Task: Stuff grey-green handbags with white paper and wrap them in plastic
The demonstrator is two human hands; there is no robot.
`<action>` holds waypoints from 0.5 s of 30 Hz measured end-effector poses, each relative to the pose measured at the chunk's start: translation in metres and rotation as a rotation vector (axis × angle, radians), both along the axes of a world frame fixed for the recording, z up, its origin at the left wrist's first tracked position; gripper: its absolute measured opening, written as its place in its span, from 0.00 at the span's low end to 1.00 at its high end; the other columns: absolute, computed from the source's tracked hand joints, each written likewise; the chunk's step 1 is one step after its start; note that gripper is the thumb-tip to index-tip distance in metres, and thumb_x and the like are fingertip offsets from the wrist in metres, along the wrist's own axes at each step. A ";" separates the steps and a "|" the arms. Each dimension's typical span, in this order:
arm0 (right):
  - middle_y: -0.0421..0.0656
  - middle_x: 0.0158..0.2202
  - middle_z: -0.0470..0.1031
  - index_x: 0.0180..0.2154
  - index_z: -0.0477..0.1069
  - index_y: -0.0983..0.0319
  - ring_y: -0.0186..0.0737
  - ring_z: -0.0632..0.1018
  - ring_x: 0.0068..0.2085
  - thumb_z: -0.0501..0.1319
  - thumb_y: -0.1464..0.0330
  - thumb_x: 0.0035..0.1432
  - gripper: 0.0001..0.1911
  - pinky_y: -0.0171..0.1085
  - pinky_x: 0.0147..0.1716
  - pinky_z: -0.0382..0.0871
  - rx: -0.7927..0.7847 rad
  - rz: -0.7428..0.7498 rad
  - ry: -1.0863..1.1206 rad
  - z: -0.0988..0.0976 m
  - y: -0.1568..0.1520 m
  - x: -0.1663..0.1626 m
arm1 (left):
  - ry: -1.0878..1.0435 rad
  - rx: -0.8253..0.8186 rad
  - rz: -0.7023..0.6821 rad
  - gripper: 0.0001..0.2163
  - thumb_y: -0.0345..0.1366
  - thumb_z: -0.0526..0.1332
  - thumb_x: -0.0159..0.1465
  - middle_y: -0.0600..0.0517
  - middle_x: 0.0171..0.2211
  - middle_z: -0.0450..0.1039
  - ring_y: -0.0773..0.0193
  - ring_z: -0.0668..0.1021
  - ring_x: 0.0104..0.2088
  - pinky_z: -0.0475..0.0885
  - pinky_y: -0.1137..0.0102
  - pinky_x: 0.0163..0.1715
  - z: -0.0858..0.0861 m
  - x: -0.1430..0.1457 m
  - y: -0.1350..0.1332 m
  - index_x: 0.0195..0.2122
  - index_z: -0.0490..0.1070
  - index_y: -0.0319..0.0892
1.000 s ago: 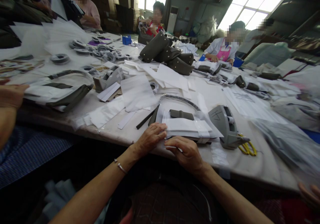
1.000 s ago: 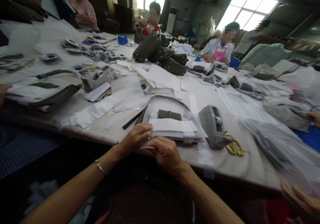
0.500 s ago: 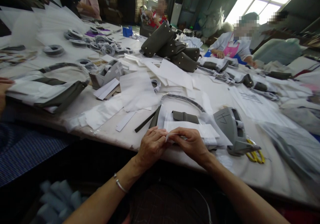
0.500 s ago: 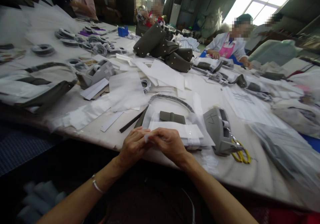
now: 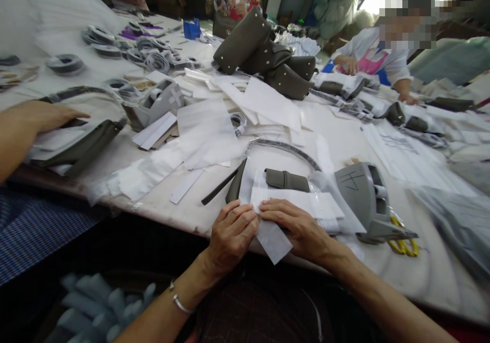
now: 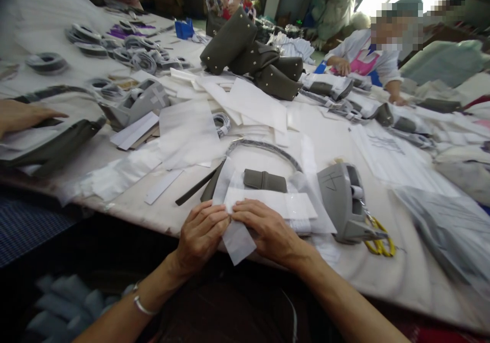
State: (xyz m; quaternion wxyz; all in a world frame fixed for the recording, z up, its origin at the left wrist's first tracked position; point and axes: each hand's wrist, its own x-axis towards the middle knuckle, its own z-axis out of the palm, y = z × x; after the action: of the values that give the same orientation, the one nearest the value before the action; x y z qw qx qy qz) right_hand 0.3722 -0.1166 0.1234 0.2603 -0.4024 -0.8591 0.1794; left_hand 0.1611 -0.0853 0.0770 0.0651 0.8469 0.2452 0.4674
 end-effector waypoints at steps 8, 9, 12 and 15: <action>0.50 0.50 0.76 0.52 0.70 0.58 0.47 0.75 0.53 0.66 0.74 0.54 0.22 0.47 0.53 0.73 -0.014 -0.084 0.114 -0.004 0.000 0.000 | 0.082 0.015 0.011 0.11 0.25 0.52 0.69 0.49 0.40 0.80 0.61 0.79 0.45 0.67 0.61 0.53 0.013 0.005 -0.007 0.45 0.72 0.40; 0.50 0.50 0.75 0.51 0.70 0.58 0.47 0.75 0.53 0.66 0.75 0.54 0.22 0.46 0.53 0.73 -0.018 -0.089 0.117 -0.004 -0.001 0.000 | 0.092 0.017 0.018 0.11 0.25 0.52 0.69 0.49 0.40 0.80 0.61 0.79 0.44 0.68 0.61 0.52 0.014 0.006 -0.007 0.45 0.72 0.40; 0.50 0.49 0.75 0.49 0.70 0.59 0.46 0.76 0.53 0.65 0.77 0.52 0.22 0.45 0.52 0.73 -0.025 -0.100 0.130 -0.004 -0.003 -0.001 | 0.128 0.025 0.043 0.10 0.24 0.53 0.69 0.48 0.41 0.79 0.60 0.78 0.44 0.68 0.61 0.52 0.015 0.009 -0.010 0.44 0.72 0.39; 0.50 0.49 0.75 0.47 0.70 0.59 0.46 0.76 0.52 0.63 0.79 0.51 0.21 0.44 0.52 0.73 -0.016 -0.108 0.137 -0.005 -0.004 -0.002 | 0.164 0.029 0.052 0.10 0.25 0.53 0.69 0.48 0.40 0.79 0.60 0.78 0.44 0.67 0.60 0.52 0.017 0.012 -0.012 0.44 0.73 0.39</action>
State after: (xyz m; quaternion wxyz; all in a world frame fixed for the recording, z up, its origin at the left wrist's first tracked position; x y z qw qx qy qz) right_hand 0.3701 -0.1202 0.1181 0.3247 -0.4369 -0.8149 0.1990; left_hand 0.1729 -0.0973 0.0936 0.0203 0.8765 0.2646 0.4016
